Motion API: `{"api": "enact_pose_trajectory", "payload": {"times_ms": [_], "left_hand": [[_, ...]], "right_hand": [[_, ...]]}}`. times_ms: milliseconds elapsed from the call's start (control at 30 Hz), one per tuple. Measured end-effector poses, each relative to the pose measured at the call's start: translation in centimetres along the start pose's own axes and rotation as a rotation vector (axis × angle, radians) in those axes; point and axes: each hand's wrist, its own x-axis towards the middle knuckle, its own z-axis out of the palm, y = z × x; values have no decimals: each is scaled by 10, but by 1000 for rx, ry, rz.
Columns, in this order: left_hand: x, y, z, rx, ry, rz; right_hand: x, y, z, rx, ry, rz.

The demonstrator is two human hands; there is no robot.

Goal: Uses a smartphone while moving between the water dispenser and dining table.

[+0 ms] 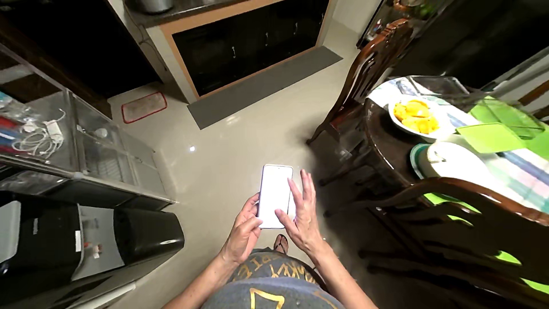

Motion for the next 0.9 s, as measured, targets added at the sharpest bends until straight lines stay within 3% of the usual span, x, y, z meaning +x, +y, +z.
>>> {"api": "enact_pose_trajectory", "payload": {"times_ms": [100, 300, 467, 633, 833, 900], "left_hand": [[0, -1, -1, -2, -18, -4], [-1, -1, 1, 11, -27, -12], [0, -2, -1, 10, -32, -12], [2, -1, -1, -63, -29, 3], [4, 3, -5, -135, 1, 34], [5, 4, -5, -118, -5, 35]], "right_hand": [[7, 2, -3, -226, 6, -76], [7, 6, 1, -322, 58, -190], [6, 3, -1, -314, 78, -176], [3, 7, -5, -47, 89, -63], [-10, 2, -10, 770, -271, 447], [-15, 0, -7, 919, -340, 516]]}}
